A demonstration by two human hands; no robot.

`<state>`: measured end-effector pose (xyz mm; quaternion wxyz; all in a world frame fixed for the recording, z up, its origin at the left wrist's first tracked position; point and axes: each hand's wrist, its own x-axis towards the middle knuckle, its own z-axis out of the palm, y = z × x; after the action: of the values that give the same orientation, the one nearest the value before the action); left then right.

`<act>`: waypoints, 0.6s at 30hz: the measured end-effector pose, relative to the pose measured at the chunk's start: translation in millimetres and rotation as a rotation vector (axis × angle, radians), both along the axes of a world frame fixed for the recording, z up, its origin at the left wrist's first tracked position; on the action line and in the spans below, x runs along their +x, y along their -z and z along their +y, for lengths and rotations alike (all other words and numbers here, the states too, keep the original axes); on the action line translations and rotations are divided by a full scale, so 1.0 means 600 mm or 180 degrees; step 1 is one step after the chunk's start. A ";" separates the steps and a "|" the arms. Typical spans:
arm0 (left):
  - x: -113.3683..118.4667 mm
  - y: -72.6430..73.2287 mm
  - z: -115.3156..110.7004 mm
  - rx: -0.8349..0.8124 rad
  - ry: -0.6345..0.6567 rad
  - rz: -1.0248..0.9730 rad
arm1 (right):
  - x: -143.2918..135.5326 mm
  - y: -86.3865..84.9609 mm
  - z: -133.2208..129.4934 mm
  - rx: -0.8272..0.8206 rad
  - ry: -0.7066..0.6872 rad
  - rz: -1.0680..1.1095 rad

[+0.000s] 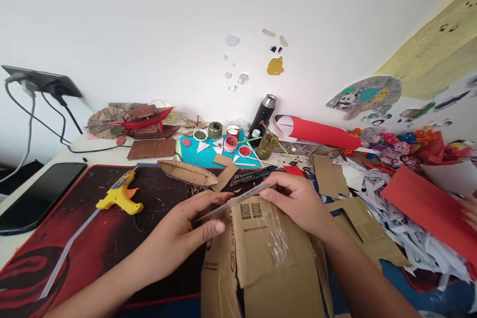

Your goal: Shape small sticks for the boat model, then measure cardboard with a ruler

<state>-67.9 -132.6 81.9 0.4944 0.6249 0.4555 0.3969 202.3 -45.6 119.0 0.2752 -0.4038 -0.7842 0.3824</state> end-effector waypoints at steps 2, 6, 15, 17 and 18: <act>0.009 -0.010 0.013 -0.0283 0.0238 -0.0533 | -0.003 -0.002 0.004 -0.0083 0.0041 0.0162; 0.026 -0.024 0.049 -0.0282 0.0348 -0.1279 | -0.013 0.009 0.018 -0.0111 0.0252 0.0404; 0.056 -0.056 0.117 -0.0045 0.0483 -0.1206 | -0.061 0.055 0.048 -0.0193 0.0292 0.0754; 0.049 -0.062 0.122 -0.0064 0.0200 -0.1303 | -0.056 0.060 0.053 -0.0084 0.0372 0.0680; 0.042 -0.065 0.124 -0.0074 0.0052 -0.1386 | -0.050 0.061 0.054 0.0052 0.0407 0.0559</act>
<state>-42.9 -57.9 121.2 0.5915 0.5224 0.3375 0.5132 172.3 -13.5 82.1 0.3700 -0.4157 -0.7328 0.3915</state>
